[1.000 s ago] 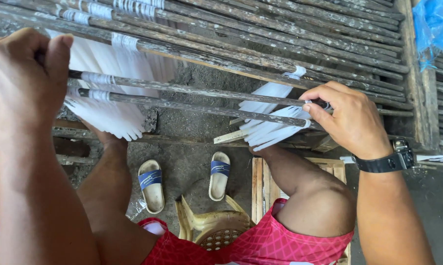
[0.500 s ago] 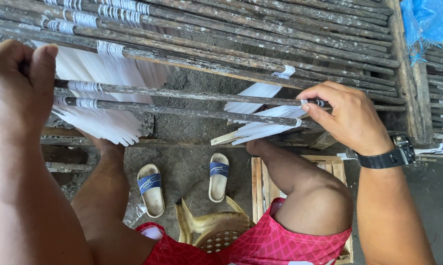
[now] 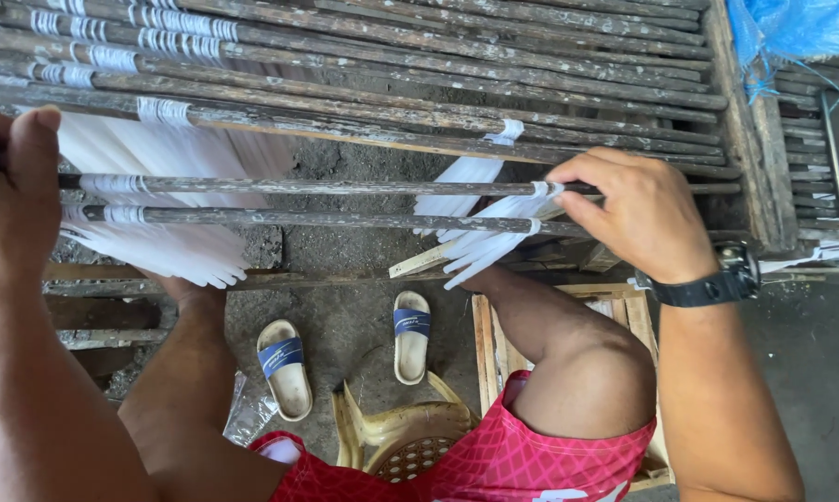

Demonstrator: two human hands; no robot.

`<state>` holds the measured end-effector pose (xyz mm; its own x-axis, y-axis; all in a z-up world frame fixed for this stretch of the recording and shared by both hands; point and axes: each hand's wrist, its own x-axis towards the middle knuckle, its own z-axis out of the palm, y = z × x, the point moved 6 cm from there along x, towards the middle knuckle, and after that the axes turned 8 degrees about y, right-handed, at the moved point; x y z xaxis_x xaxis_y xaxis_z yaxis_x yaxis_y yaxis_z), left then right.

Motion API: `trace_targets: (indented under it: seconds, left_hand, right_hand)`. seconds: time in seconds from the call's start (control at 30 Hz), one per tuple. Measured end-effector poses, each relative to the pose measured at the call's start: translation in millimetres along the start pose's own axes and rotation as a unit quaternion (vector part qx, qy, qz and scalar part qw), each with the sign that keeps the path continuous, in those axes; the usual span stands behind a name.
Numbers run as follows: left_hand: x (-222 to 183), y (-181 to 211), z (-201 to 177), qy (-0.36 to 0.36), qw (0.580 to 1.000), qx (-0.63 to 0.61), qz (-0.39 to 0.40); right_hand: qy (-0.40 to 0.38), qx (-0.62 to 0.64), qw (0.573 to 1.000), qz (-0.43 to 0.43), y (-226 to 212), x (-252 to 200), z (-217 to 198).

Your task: A person is seen arranging and sliding bundles of white candle wicks onto thin rods within a large wooden frame rack structure.

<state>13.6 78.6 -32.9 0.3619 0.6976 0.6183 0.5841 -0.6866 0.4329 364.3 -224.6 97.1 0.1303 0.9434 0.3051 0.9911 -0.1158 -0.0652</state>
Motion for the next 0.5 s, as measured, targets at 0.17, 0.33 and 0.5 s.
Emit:
trace_targets:
  seconds: [0.17, 0.33, 0.5]
  left_hand:
    - [3.3, 8.9, -6.7, -0.01, 1.0, 0.028, 0.001]
    - [5.5, 11.0, -7.8, -0.022, 1.0, -0.001, -0.02]
    - [1.5, 3.5, -3.9, -0.026, 0.999, 0.02, -0.011]
  right_hand:
    - [-0.005, 0.029, 1.0, 0.002, -4.6, 6.8, 6.5]
    - [0.024, 0.107, 0.994, 0.023, -5.3, 3.2, 7.4]
    - [0.052, 0.135, 0.989, 0.04, -4.1, -0.3, 8.6]
